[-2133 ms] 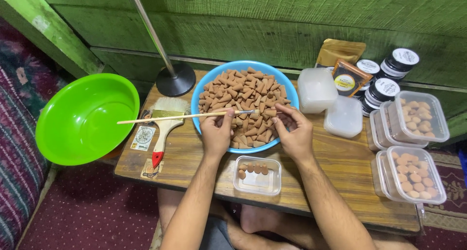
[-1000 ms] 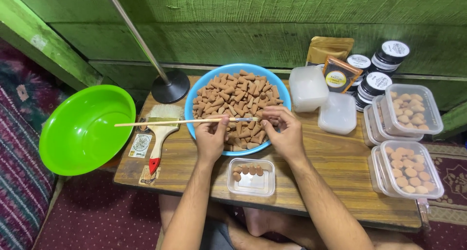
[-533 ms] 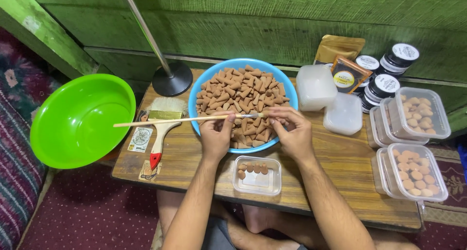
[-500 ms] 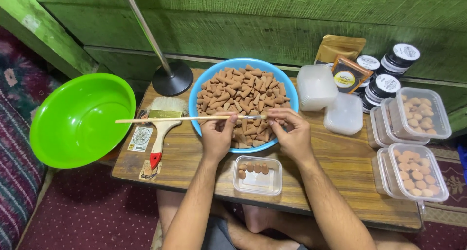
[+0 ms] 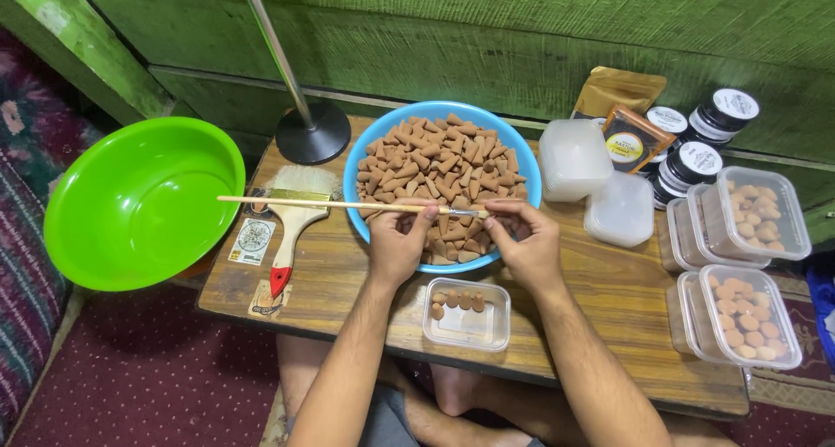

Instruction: Applying a coating to the tips of incense cones using a brush and sorting them into a container.

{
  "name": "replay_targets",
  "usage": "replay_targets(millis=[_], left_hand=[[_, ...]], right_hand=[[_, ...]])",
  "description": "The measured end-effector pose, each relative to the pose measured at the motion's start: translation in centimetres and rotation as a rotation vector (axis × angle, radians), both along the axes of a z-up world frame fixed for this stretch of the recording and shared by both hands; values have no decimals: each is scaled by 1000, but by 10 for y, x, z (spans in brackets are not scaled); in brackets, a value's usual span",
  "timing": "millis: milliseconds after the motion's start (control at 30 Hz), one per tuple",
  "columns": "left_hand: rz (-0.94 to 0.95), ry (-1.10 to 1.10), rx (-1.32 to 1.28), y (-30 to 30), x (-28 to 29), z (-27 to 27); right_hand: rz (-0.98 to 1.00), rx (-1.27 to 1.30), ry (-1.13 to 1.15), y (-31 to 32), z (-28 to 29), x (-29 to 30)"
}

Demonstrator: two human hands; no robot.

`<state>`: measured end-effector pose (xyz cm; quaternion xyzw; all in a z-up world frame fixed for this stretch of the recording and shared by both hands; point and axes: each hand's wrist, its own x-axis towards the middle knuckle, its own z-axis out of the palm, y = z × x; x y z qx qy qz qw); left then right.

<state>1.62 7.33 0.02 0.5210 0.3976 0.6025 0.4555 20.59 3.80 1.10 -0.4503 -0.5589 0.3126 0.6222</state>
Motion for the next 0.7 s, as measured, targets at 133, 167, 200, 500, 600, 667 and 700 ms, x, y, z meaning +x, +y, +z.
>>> replay_targets(millis=[133, 167, 200, 500, 600, 667, 700], left_hand=[[29, 27, -7, -3, 0, 13], [73, 52, 0, -2, 0, 13], [117, 77, 6, -1, 0, 13], [0, -26, 5, 3, 1, -4], [28, 12, -16, 2, 4, 0], [75, 18, -9, -1, 4, 12], [124, 19, -4, -2, 5, 17]], right_hand=[[-37, 10, 5, 2, 4, 1], [-51, 42, 9, 5, 2, 6], [-65, 74, 13, 8, 0, 13], [-22, -27, 16, 2, -6, -1], [-35, -8, 41, 2, -4, 2], [-53, 15, 44, 4, 5, 5], [-70, 36, 42, 4, 9, 8]])
